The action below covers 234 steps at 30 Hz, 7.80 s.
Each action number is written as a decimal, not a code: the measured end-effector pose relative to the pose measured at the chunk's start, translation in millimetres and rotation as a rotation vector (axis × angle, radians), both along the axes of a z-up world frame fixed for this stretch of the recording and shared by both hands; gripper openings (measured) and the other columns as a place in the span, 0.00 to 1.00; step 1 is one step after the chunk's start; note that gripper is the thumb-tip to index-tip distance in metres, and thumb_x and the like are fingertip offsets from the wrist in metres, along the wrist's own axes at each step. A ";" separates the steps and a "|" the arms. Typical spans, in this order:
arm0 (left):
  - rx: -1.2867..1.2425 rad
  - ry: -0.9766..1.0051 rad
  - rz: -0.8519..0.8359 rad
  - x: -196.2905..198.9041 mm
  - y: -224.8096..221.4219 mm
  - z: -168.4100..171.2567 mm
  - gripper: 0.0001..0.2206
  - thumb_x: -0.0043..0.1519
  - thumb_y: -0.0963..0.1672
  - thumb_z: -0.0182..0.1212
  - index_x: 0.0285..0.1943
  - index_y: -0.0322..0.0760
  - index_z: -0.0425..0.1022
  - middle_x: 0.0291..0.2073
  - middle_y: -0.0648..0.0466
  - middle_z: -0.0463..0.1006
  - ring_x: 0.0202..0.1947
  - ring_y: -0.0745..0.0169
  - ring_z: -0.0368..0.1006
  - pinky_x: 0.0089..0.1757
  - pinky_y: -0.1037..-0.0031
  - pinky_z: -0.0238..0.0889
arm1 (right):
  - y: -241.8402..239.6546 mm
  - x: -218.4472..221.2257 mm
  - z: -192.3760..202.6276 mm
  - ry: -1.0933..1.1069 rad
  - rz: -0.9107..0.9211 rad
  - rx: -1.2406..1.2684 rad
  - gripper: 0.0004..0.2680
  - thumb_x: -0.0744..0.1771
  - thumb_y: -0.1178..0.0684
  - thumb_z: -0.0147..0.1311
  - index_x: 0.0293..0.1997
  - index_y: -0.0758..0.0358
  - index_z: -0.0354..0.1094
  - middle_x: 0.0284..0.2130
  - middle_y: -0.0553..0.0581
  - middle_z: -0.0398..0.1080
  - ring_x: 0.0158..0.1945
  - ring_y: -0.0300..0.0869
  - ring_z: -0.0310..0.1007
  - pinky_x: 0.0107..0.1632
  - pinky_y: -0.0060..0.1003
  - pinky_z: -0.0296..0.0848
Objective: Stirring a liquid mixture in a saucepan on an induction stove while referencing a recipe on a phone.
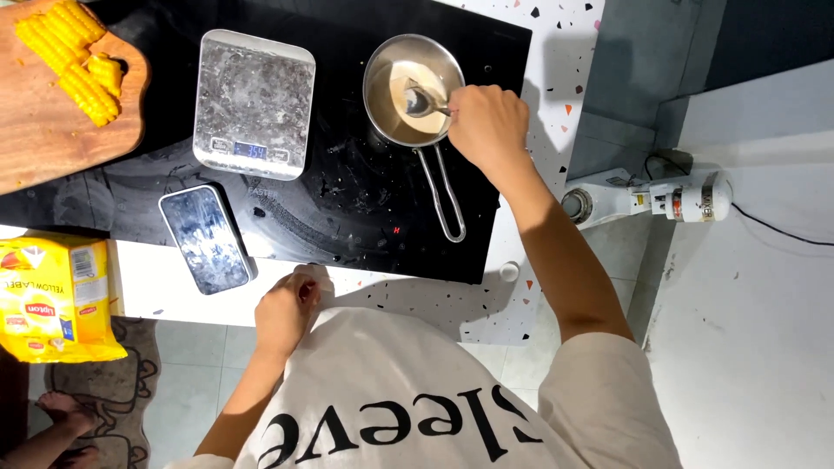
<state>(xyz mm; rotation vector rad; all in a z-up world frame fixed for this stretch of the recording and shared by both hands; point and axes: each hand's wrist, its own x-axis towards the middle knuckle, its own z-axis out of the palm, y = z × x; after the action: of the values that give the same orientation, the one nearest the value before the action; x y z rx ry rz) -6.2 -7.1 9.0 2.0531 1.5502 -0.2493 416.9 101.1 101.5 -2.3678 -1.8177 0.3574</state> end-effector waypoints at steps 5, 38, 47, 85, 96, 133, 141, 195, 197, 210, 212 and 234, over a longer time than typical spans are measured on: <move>-0.014 -0.052 0.043 -12.3 -4.8 -11.9 0.08 0.61 0.46 0.66 0.47 0.48 0.83 0.34 0.54 0.83 0.36 0.51 0.83 0.37 0.66 0.77 | -0.5 -4.6 19.1 -0.017 -0.052 -0.071 0.06 0.63 0.56 0.53 0.29 0.62 0.76 0.19 0.68 0.72 0.27 0.73 0.76 0.28 0.58 0.71; 0.247 -0.410 0.310 -56.6 -8.4 2.5 0.11 0.60 0.43 0.63 0.51 0.48 0.82 0.38 0.62 0.79 0.28 0.62 0.75 0.35 0.67 0.67 | 2.1 -7.4 -4.3 -0.139 -0.087 0.003 0.09 0.65 0.58 0.55 0.38 0.47 0.83 0.34 0.54 0.81 0.37 0.58 0.79 0.34 0.54 0.77; 0.346 -0.404 0.375 -66.2 -8.6 6.3 0.07 0.59 0.43 0.67 0.45 0.49 0.82 0.34 0.57 0.79 0.32 0.59 0.79 0.35 0.70 0.72 | 3.2 0.3 -15.7 -0.098 -0.231 -0.075 0.06 0.65 0.47 0.52 0.36 0.37 0.78 0.31 0.58 0.77 0.38 0.65 0.79 0.46 0.58 0.78; 0.345 -0.528 0.351 -60.2 -2.7 19.3 0.09 0.67 0.41 0.59 0.52 0.42 0.82 0.34 0.58 0.77 0.26 0.64 0.69 0.37 0.72 0.64 | 2.7 -24.0 5.7 -0.103 -0.134 -0.020 0.11 0.64 0.61 0.48 0.36 0.50 0.80 0.29 0.61 0.79 0.33 0.66 0.78 0.31 0.56 0.76; 0.310 -0.550 0.349 -48.2 -5.2 22.9 0.07 0.67 0.41 0.59 0.49 0.42 0.82 0.38 0.59 0.79 0.25 0.65 0.70 0.33 0.73 0.64 | 0.3 -29.1 16.5 -0.116 -0.120 -0.058 0.10 0.65 0.64 0.44 0.26 0.55 0.69 0.24 0.62 0.74 0.30 0.69 0.74 0.29 0.58 0.67; 0.311 -0.589 0.333 -43.0 -7.1 18.9 0.08 0.67 0.41 0.60 0.52 0.41 0.82 0.37 0.58 0.77 0.28 0.65 0.71 0.34 0.74 0.66 | 0.5 -33.4 20.7 -0.045 -0.189 -0.054 0.12 0.66 0.62 0.43 0.42 0.52 0.77 0.36 0.64 0.78 0.40 0.70 0.76 0.37 0.61 0.72; 0.317 -0.623 0.322 -39.0 -5.5 22.9 0.08 0.67 0.40 0.59 0.51 0.40 0.82 0.38 0.57 0.78 0.30 0.66 0.71 0.34 0.75 0.67 | 5.9 -28.7 19.2 -0.056 -0.205 -0.173 0.14 0.63 0.65 0.44 0.34 0.46 0.77 0.36 0.64 0.77 0.43 0.70 0.75 0.43 0.62 0.71; 0.265 -0.671 0.255 -22.9 -9.0 19.7 0.08 0.65 0.39 0.59 0.51 0.38 0.81 0.41 0.57 0.79 0.32 0.67 0.73 0.34 0.75 0.69 | 5.7 -31.6 19.1 0.009 -0.340 -0.156 0.14 0.66 0.59 0.42 0.50 0.50 0.76 0.42 0.65 0.77 0.45 0.69 0.74 0.41 0.60 0.71; 0.291 -0.668 0.237 -22.6 -9.4 16.8 0.09 0.65 0.39 0.60 0.52 0.37 0.82 0.41 0.55 0.80 0.31 0.66 0.74 0.34 0.74 0.69 | 10.0 -28.6 4.8 -0.013 -0.292 -0.141 0.15 0.65 0.64 0.42 0.46 0.50 0.76 0.39 0.65 0.77 0.44 0.69 0.75 0.39 0.60 0.71; 0.319 -0.646 0.258 -21.4 -8.7 17.9 0.07 0.66 0.40 0.61 0.49 0.38 0.82 0.38 0.57 0.79 0.30 0.65 0.72 0.34 0.74 0.67 | 6.1 -25.8 11.7 -0.077 -0.266 -0.140 0.11 0.65 0.62 0.49 0.42 0.52 0.78 0.36 0.64 0.78 0.41 0.68 0.76 0.36 0.59 0.73; 0.302 -0.673 0.259 -23.3 -10.3 20.3 0.07 0.66 0.39 0.60 0.50 0.37 0.82 0.42 0.56 0.80 0.32 0.67 0.74 0.34 0.75 0.69 | 3.8 -30.9 4.1 -0.048 -0.272 -0.182 0.11 0.66 0.64 0.46 0.40 0.52 0.75 0.36 0.63 0.78 0.42 0.66 0.77 0.38 0.58 0.72; 0.301 -0.705 0.258 -24.3 -12.2 19.2 0.09 0.66 0.39 0.59 0.52 0.35 0.81 0.41 0.55 0.79 0.32 0.66 0.73 0.33 0.75 0.68 | 1.8 -14.7 -15.7 -0.101 -0.232 -0.047 0.05 0.66 0.53 0.55 0.39 0.47 0.78 0.37 0.64 0.74 0.41 0.70 0.74 0.39 0.61 0.72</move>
<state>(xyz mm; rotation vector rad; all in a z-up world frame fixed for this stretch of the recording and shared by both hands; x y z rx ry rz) -30.5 -19.3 28.1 1.8170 1.4124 0.7656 402.2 102.9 85.7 -2.6379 -1.5647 0.2597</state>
